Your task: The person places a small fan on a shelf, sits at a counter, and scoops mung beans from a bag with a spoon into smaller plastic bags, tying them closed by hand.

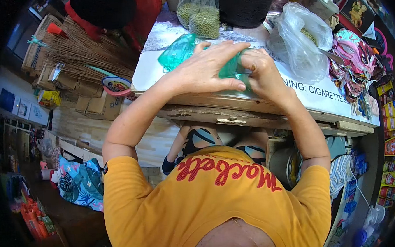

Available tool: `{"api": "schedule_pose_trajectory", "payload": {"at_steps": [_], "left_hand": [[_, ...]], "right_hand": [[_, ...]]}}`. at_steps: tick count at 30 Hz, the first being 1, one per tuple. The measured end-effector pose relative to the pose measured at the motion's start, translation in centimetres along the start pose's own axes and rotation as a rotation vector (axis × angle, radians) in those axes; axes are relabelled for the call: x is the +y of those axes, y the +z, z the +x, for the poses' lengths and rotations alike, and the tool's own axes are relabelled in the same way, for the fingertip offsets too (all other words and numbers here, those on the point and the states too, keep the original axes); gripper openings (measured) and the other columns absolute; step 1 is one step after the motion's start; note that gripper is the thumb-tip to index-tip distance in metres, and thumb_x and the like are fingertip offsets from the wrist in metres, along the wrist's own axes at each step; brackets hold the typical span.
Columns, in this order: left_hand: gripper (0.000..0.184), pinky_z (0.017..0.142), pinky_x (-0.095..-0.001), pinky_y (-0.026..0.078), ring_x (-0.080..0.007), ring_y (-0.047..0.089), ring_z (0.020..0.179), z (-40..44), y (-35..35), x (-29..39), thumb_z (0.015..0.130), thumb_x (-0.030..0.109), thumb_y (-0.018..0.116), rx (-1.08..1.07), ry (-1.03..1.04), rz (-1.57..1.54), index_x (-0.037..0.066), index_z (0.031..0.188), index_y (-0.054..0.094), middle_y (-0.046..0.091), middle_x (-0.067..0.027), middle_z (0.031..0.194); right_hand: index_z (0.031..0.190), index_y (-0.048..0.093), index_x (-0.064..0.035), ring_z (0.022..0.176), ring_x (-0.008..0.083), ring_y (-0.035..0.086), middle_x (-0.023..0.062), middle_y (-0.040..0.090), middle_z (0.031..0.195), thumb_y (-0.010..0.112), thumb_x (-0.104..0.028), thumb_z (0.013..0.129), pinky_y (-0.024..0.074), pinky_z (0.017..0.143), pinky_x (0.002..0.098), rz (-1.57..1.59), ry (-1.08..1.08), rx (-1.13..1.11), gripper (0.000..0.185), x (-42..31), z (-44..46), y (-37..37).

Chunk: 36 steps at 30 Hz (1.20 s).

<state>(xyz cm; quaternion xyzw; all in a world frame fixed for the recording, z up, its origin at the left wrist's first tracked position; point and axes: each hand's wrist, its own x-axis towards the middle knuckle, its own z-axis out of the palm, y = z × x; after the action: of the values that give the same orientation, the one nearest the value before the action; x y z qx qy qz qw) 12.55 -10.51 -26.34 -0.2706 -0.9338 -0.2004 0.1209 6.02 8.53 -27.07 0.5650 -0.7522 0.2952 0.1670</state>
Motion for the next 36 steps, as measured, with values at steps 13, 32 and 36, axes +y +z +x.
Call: {"api": "schedule_pose_trajectory", "payload": {"at_steps": [13, 32, 36], "left_hand": [[0.038, 0.09, -0.0413, 0.04, -0.0314, 0.053, 0.103, 0.9, 1.0, -0.5, 0.077, 0.019, 0.056, 0.035, 0.049, -0.078, 0.001, 0.11, 0.055, 0.055, -0.0148, 0.108], [0.021, 0.071, -0.0377, 0.043, -0.0238, 0.056, 0.077, 2.6, 1.0, 1.4, 0.086, 0.021, 0.059, 0.065, -0.108, -0.168, 0.001, 0.094, 0.057, 0.057, -0.0144, 0.08], [0.025, 0.068, -0.0287, 0.044, -0.0118, 0.051, 0.073, 2.5, 1.2, 0.9, 0.09, 0.023, 0.057, 0.175, -0.14, -0.402, -0.002, 0.094, 0.059, 0.057, -0.0073, 0.075]], "right_hand": [[0.082, 0.06, 0.0024, 0.059, 0.0232, 0.054, 0.0153, 0.055, 0.067, 0.065, -0.01, 0.081, 0.0424, 0.056, 0.032, 0.256, 0.21, -0.053, 0.013, 0.5, -0.8, -3.9], [0.089, 0.059, 0.0015, 0.064, 0.0247, 0.058, 0.0148, 0.059, 0.075, 0.063, -0.001, 0.082, 0.0465, 0.058, 0.0297, 0.087, 0.234, 0.273, 0.008, -0.7, -1.3, -4.4], [0.084, 0.06, 0.0006, 0.06, 0.0212, 0.055, 0.0111, 0.058, 0.071, 0.067, -0.004, 0.08, 0.0434, 0.054, 0.0296, 0.189, 0.266, 0.338, 0.009, -0.6, -1.6, -4.5]]}}
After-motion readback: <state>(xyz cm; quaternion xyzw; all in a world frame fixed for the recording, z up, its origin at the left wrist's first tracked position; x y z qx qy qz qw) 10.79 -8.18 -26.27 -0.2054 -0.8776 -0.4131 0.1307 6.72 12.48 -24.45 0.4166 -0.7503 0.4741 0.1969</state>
